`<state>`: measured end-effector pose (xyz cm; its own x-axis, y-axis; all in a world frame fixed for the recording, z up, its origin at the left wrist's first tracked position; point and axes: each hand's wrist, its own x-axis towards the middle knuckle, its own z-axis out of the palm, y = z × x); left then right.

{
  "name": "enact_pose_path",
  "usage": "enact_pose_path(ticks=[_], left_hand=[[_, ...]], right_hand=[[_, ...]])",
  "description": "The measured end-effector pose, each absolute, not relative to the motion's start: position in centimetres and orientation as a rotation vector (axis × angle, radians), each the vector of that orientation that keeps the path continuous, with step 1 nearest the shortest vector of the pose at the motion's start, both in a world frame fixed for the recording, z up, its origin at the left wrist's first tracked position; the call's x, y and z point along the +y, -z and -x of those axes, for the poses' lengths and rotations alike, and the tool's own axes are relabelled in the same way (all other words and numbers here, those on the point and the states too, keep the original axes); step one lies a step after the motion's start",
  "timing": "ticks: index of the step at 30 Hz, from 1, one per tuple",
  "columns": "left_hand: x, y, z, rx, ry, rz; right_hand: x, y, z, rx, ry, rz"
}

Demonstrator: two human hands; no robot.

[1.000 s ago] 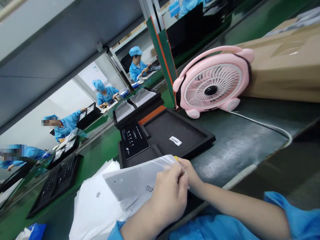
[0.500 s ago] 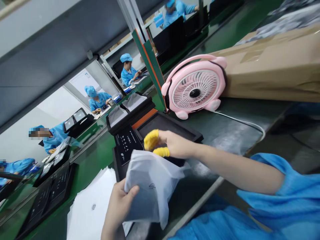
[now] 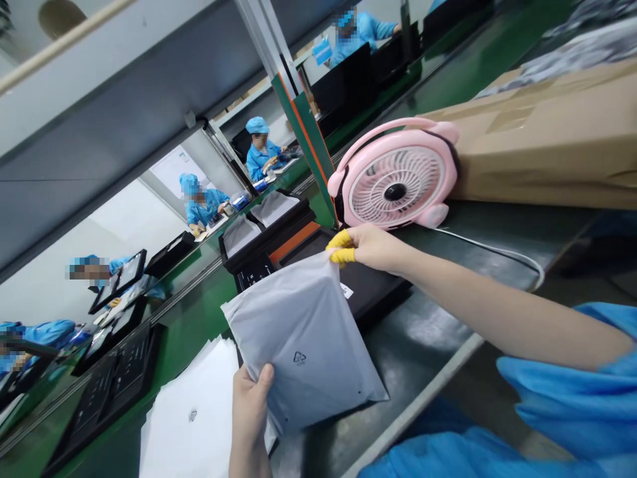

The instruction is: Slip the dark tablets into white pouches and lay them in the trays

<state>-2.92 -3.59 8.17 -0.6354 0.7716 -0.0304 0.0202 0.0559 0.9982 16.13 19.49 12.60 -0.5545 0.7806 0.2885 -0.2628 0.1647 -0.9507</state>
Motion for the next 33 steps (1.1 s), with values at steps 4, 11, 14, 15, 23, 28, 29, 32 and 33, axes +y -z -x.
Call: enact_pose_path(ticks=[4, 11, 14, 15, 23, 28, 29, 32, 33], left_hand=[[-2.3, -8.4, 1.9, 1.669, -1.742, -0.711], [2.3, -9.3, 2.0, 1.518, -1.846, -0.492], [5.6, -9.2, 1.6, 1.407, -1.897, -0.419], [6.8, -9.2, 1.4, 1.386, -1.921, -0.395], [15.8, -7.2, 0.6, 1.508, -1.802, -0.261], [17.0, -5.7, 0.4, 1.515, -1.665, -0.337], [16.6, -5.6, 0.3, 1.506, -1.654, -0.376], [14.1, -5.9, 0.7, 1.634, -1.673, -0.667], [13.0, -6.1, 1.1, 1.706, -1.669, -0.823]], right_hand=[[20.1, -14.1, -16.0, -1.241, -1.363, 0.414], [13.5, -10.7, -16.9, -1.476, -1.061, 0.207], [10.1, -7.9, -15.2, -1.791, -1.02, -0.087], [9.4, -6.6, -14.3, -1.865, -0.938, -0.198], [9.9, 3.4, -9.1, -2.44, -0.675, -0.292], [10.2, 3.5, -9.1, -2.516, -0.715, -0.286], [10.2, 3.4, -9.2, -2.522, -0.718, -0.28], [10.3, 3.2, -9.4, -2.549, -0.731, -0.281], [10.3, 3.2, -9.5, -2.557, -0.734, -0.285]])
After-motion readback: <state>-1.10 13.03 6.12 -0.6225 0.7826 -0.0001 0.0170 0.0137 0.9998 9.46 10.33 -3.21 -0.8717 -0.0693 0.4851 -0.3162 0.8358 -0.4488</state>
